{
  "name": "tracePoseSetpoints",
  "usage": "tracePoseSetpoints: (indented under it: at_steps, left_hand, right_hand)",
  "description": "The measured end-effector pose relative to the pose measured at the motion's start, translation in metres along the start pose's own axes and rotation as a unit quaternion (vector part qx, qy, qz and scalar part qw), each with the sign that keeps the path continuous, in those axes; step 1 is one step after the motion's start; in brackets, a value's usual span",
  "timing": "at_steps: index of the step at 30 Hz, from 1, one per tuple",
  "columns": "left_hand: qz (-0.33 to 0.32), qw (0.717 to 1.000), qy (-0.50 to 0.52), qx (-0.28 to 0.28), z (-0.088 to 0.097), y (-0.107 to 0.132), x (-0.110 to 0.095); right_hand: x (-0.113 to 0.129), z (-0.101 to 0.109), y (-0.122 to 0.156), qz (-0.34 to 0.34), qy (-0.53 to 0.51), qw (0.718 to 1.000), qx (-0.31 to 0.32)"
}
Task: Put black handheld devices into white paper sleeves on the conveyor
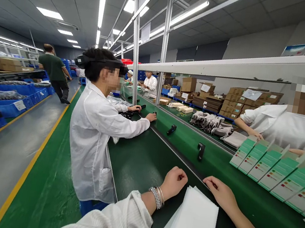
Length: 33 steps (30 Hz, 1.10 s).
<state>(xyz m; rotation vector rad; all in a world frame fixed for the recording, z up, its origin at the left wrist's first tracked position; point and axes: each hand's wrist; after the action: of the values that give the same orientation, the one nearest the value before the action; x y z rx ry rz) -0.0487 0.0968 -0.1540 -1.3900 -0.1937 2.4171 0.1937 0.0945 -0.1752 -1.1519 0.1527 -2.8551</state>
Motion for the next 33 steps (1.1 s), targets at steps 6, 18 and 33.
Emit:
tracePoseSetpoints:
  at_steps: [6, 18, 33]
  left_hand:
    - [-0.019, 1.000, -0.003, 0.003, 0.003, -0.005, -0.002]
    - [-0.032, 0.996, -0.029, 0.080, 0.012, -0.026, 0.001]
    - [-0.146, 0.964, -0.151, 0.162, 0.015, -0.009, -0.018]
  right_hand:
    - [0.008, 0.002, -0.003, 0.032, -0.013, 0.999, -0.020]
    - [0.024, 0.010, -0.014, 0.021, -0.013, 0.997, -0.073]
    - [0.016, 0.053, -0.078, -0.197, 0.046, 0.971, -0.126]
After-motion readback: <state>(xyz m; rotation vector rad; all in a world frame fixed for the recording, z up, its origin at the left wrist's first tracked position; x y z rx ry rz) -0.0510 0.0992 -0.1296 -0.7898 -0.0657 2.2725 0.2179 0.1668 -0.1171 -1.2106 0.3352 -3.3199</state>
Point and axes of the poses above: each hand's wrist, its own y-axis away from the middle knuckle, its own z-axis out of the back of the hand, x = y × z, and after that the axes turned 5 degrees about -y, right-handed
